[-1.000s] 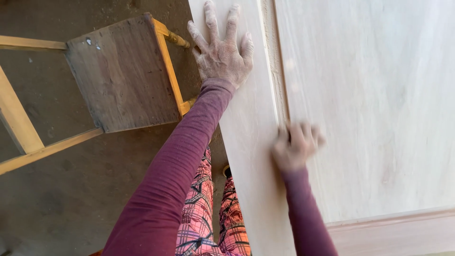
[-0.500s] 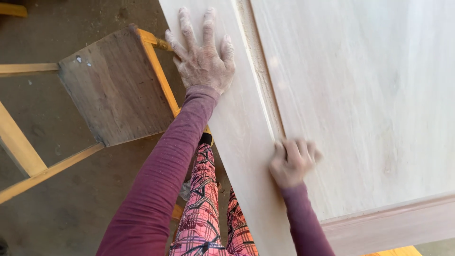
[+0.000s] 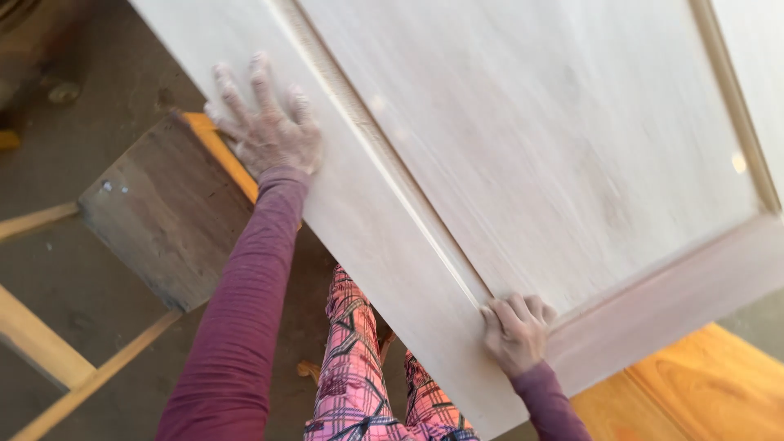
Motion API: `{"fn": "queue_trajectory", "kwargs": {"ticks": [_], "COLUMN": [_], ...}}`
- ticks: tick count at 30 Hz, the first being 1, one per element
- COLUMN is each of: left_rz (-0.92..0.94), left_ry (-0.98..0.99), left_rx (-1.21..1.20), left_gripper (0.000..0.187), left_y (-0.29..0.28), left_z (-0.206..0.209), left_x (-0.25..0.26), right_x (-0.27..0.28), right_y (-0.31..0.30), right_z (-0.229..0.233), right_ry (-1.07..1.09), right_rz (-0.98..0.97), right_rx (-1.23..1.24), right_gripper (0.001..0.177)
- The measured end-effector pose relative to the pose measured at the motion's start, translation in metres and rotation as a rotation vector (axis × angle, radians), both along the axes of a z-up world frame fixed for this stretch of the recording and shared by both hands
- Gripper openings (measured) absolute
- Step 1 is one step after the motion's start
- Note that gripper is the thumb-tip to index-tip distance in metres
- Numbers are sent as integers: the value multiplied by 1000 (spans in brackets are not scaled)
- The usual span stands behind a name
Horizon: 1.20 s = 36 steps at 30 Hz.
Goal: Sanding the surface and detailed grooves of a wooden door using sandpaper.
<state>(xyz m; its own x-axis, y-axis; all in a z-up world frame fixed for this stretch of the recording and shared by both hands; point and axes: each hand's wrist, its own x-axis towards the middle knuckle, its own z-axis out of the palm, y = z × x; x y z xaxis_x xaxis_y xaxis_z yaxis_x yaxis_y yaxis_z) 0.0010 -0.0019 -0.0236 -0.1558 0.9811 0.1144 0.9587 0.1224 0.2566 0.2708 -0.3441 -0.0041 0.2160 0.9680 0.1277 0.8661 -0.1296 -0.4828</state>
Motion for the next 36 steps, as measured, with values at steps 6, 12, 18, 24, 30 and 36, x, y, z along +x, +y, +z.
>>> {"fn": "queue_trajectory", "kwargs": {"ticks": [6,12,18,24,30,36], "left_rz": [-14,-73,-310,-786,-715,-1215], "left_ry": [8,-51,-21,-667,-1363,-727], "left_rx": [-66,-70,-77,-348,-1179,-424], "left_gripper": [62,62,55,32,35,15], "left_y": [4,-3,-25,-99,-134,-73], "left_z": [-2,-1,22,53,74,20], "left_x": [-2,-3,-9,23,46,26], "right_x": [-9,-64,-111,-143,-152,-102], "right_y": [-17,92,169,121,97,4], "right_z": [9,-31,14,18,34,-13], "right_ry": [-24,-14,410,1542,1105,-28], "right_rz": [-110,-127,-422,-553,-608,-917], "right_rx": [-70,26,132,349,533,127], "right_gripper": [6,6,6,15,22,37]}}
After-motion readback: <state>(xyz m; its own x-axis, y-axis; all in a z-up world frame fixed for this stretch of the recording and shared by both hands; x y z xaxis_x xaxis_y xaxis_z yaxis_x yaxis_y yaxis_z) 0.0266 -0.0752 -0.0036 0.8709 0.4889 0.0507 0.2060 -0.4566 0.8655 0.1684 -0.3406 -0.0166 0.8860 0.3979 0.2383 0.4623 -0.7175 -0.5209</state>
